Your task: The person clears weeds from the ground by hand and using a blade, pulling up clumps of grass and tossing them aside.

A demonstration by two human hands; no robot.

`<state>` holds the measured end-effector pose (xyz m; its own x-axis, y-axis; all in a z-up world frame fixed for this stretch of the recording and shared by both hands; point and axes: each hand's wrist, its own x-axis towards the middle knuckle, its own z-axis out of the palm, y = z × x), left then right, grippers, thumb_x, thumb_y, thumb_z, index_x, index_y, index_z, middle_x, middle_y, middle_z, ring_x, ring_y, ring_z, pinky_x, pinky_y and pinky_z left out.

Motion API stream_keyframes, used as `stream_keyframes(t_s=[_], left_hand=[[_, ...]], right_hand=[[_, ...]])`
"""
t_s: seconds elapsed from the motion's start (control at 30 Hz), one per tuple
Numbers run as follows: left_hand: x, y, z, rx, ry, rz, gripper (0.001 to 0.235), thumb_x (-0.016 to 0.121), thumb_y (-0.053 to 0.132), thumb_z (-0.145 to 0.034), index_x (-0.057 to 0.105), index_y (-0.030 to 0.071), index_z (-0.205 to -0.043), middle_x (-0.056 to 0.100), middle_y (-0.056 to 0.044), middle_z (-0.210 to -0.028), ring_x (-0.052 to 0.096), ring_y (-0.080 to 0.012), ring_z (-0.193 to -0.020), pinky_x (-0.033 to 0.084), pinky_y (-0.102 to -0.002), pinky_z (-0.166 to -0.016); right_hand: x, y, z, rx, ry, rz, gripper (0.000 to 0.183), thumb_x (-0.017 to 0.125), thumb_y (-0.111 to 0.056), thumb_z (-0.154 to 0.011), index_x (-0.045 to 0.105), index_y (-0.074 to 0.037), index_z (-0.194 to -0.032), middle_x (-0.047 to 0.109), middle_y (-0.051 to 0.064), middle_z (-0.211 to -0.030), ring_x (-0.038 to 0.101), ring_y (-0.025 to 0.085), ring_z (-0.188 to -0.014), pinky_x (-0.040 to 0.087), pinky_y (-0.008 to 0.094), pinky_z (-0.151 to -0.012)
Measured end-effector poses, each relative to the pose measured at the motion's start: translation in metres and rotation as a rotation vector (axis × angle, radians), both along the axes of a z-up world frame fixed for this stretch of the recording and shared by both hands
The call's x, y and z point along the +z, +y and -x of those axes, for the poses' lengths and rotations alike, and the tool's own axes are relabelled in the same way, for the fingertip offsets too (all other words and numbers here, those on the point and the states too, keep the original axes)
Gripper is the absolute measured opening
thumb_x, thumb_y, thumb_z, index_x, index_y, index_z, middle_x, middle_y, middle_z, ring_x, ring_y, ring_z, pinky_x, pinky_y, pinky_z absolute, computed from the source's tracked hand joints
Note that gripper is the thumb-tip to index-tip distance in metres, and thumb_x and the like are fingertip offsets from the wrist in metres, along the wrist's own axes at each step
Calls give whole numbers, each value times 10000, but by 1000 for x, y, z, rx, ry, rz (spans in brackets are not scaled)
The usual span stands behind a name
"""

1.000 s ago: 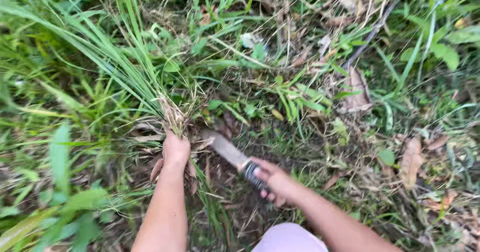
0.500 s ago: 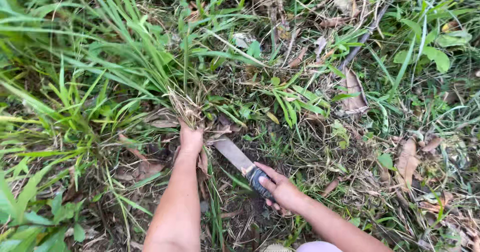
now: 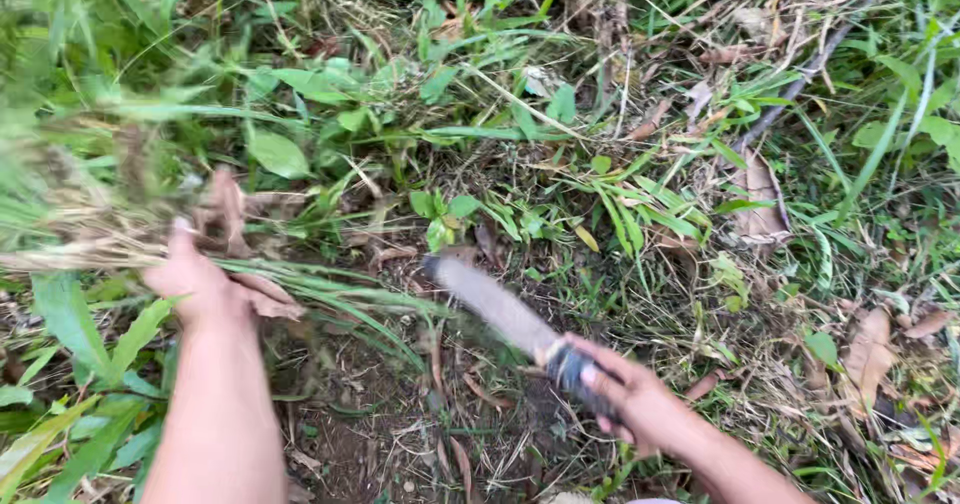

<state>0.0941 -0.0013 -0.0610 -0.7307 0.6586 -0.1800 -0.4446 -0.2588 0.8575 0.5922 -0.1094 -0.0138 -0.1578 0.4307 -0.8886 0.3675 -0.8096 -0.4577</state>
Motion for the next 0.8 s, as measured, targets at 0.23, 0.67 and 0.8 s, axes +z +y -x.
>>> stream_keyframes(t_s=[0.23,0.67,0.8], left_hand=[[-15,56,-57,-654,779,857,446,699,229,-868,682,9,-1256,717,-184,-1236,693,-288,-1154,537,-450,-1033],[-143,93,-113,-1103,1962,970,375,346,281,-1087,639,255,-1320,760,-72,-1088,709,-279,-1067,456,-549,-1023],[-161,60,-88,-980,1998,1011,311,446,198,-998,694,167,-1184,773,-99,-1041,731,-286,-1013,508,-530,-922]], right_hand=[[-49,107,125,232,-130,-336,554,520,-301,-1033,386,-449,-1550,610,73,-773,562,108,-542,449,269,-404],[-71,12,71,-137,147,-36,558,551,-258,-1019,438,-371,-1553,635,7,-749,502,100,-441,357,245,-348],[-55,-12,21,-96,-36,-36,551,563,-288,-999,485,-406,-1532,602,76,-648,481,126,-404,346,255,-324]])
